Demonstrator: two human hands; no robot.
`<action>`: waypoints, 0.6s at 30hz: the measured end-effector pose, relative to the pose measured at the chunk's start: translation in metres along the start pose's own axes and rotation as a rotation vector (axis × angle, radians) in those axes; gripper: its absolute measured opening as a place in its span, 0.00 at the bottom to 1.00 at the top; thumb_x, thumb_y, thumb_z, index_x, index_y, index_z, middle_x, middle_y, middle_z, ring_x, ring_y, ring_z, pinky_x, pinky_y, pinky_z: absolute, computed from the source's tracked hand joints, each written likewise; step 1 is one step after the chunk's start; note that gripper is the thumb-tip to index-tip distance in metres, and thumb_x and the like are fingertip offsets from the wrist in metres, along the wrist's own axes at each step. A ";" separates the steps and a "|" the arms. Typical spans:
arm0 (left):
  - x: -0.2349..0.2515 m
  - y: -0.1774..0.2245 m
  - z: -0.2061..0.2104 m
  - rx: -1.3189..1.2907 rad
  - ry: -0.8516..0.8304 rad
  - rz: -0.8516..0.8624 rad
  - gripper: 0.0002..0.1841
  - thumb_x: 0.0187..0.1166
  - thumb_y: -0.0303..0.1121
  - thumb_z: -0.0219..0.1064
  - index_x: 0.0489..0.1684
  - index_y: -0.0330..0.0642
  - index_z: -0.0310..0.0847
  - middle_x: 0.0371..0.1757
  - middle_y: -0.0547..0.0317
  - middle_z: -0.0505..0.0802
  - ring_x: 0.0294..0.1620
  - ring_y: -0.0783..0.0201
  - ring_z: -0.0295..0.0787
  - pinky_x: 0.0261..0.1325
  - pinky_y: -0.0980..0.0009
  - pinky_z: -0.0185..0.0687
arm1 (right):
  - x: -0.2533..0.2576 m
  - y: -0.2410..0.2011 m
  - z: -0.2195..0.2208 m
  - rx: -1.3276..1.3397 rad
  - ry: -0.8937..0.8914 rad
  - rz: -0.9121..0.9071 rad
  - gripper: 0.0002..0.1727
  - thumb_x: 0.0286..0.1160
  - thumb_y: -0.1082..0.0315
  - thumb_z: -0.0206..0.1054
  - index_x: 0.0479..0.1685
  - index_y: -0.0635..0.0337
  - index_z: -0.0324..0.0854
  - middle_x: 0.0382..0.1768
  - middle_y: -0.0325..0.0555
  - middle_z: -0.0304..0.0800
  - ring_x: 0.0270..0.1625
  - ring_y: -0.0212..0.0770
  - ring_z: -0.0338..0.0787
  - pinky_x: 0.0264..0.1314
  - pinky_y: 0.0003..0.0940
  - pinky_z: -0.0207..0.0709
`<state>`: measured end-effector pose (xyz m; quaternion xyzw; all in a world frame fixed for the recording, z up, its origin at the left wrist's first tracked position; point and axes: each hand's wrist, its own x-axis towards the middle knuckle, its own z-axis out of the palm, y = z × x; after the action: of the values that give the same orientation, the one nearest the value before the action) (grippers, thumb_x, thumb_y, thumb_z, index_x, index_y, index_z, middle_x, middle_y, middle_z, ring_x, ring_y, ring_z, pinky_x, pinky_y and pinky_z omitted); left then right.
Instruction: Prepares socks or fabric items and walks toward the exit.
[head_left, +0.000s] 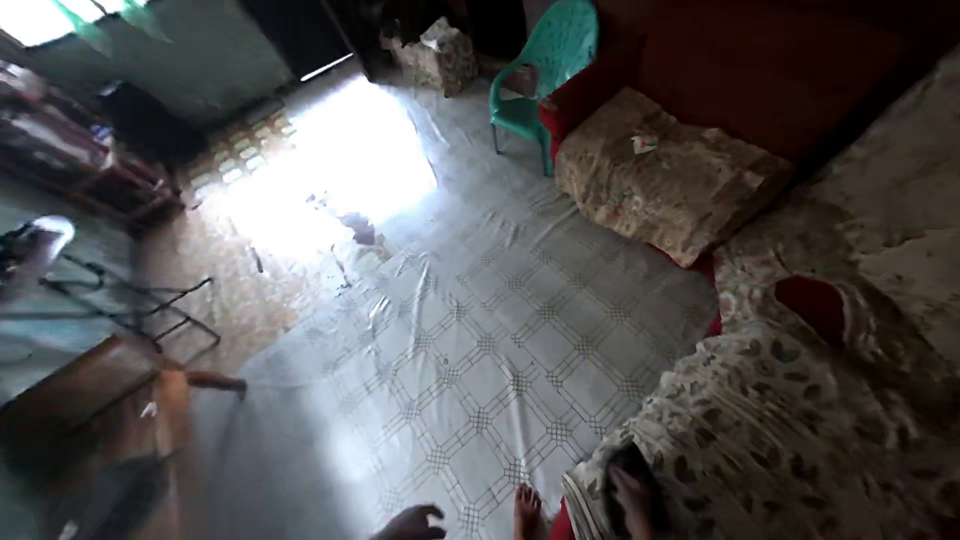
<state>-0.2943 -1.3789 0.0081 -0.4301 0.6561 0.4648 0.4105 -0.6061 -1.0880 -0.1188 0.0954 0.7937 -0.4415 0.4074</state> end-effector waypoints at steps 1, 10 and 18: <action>0.010 -0.009 -0.004 -0.036 0.020 0.053 0.33 0.79 0.48 0.72 0.83 0.45 0.72 0.60 0.35 0.90 0.59 0.39 0.88 0.67 0.39 0.79 | -0.012 -0.034 0.033 0.097 -0.120 -0.025 0.23 0.88 0.63 0.62 0.73 0.73 0.78 0.71 0.67 0.82 0.72 0.61 0.84 0.76 0.58 0.76; -0.052 0.000 -0.111 -0.404 0.615 0.182 0.30 0.75 0.47 0.74 0.70 0.36 0.79 0.62 0.34 0.89 0.65 0.36 0.86 0.69 0.34 0.76 | -0.201 -0.254 0.295 -0.065 -1.148 -0.338 0.29 0.90 0.66 0.50 0.88 0.69 0.60 0.84 0.62 0.69 0.74 0.48 0.83 0.72 0.45 0.82; -0.147 -0.122 -0.296 -0.804 0.741 0.431 0.23 0.86 0.42 0.65 0.71 0.33 0.78 0.62 0.42 0.89 0.63 0.59 0.86 0.72 0.57 0.78 | -0.228 -0.433 0.466 -0.242 -0.768 -1.172 0.25 0.84 0.67 0.62 0.74 0.76 0.75 0.77 0.67 0.77 0.82 0.54 0.76 0.83 0.45 0.71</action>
<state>-0.1773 -1.6614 0.1835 -0.5426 0.6008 0.5688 -0.1452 -0.4170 -1.6599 0.1875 -0.5555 0.5581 -0.4993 0.3615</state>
